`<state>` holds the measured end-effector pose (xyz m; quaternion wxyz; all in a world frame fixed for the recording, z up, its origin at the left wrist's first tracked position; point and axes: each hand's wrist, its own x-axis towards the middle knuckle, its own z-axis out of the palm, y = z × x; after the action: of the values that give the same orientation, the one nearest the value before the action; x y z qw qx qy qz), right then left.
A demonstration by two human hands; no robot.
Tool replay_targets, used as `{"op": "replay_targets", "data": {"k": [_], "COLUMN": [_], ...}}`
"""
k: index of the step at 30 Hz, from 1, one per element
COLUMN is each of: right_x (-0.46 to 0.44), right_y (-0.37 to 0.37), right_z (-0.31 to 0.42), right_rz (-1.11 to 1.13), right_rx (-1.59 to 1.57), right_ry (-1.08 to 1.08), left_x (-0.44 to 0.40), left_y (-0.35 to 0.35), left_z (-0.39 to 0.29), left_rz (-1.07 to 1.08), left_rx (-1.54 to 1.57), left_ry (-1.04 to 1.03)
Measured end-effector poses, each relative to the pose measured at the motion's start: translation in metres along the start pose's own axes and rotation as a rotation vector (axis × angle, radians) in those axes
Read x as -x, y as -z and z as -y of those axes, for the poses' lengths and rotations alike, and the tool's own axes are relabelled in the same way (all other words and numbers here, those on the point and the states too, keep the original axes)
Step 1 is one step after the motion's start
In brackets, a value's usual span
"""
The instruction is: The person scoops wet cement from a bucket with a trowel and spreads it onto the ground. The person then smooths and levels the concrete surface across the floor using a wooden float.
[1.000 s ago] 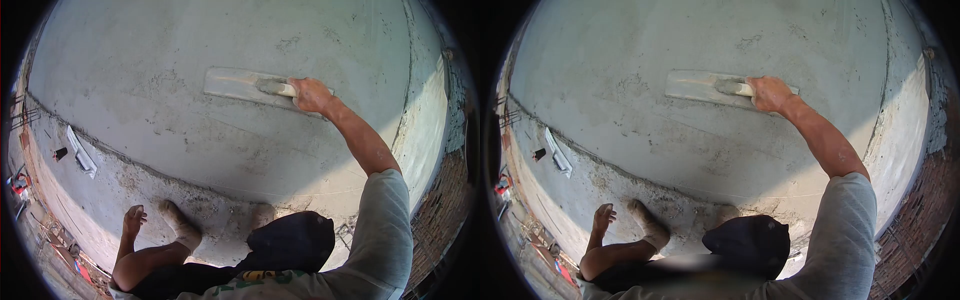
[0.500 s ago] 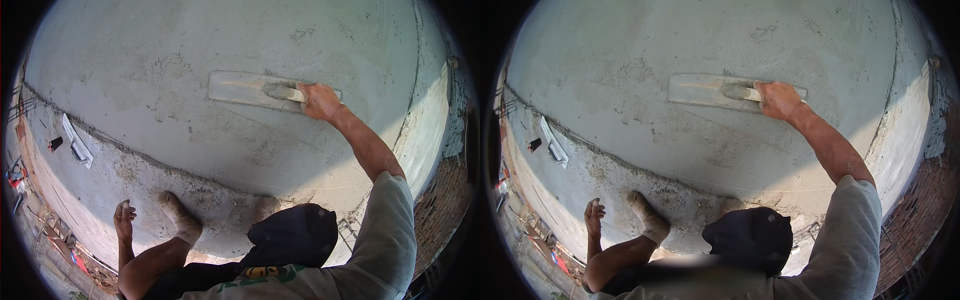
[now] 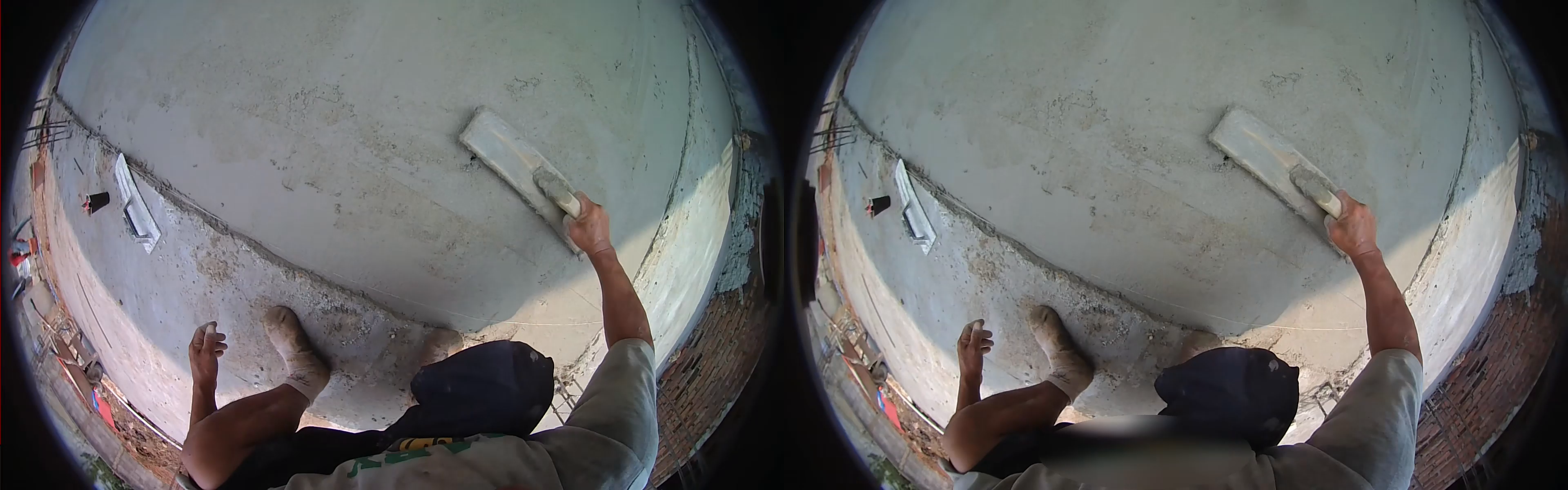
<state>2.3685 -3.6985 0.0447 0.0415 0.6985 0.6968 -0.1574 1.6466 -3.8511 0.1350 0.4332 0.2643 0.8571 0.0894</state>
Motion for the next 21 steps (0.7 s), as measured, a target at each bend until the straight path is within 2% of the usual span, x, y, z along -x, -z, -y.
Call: {"op": "replay_targets", "data": {"k": [3,5,7,9,11,13,14,16,18,19,21], "right_x": [-0.058,-0.111,-0.157,-0.190,-0.213,-0.233,-0.243,-0.239,-0.216,-0.199,-0.164], "right_y": [-0.013,0.000,-0.001,0.008,0.013,0.004,0.003,-0.003,-0.020,-0.015,-0.008], "right_z": [-0.009,0.023,0.057,0.114,0.168,0.222,0.247,0.296,0.322,0.324,0.316], "right_rz": [-0.348,-0.154,-0.161,0.002,0.043,0.079,0.213,0.267,0.215,0.288,0.342], "right_rx": [-0.306,-0.508,-0.583,-0.621,-0.615,-0.568,-0.535,-0.408,-0.320,-0.269,-0.192], "right_ry": [-0.122,-0.462,-0.342,-0.374,-0.304,-0.221,-0.189,-0.074,0.087,0.133,0.185], "left_x": [0.024,0.027,0.027,0.025,0.029,0.032,0.034,0.036,0.028,0.022,0.011], "left_y": [-0.007,-0.005,-0.006,-0.004,-0.002,-0.003,-0.004,-0.008,-0.015,-0.017,-0.018], "left_z": [0.036,0.052,0.045,0.033,0.032,0.046,0.058,0.072,0.063,0.055,0.016], "left_rz": [0.150,0.316,0.236,0.180,0.159,0.183,0.196,0.248,0.304,0.333,0.313], "left_rx": [-0.123,-0.170,-0.061,0.042,0.133,0.120,0.090,0.013,-0.005,-0.016,-0.042], "left_ry": [0.221,0.283,0.239,0.194,0.148,0.241,0.306,0.408,0.399,0.394,0.247]}}
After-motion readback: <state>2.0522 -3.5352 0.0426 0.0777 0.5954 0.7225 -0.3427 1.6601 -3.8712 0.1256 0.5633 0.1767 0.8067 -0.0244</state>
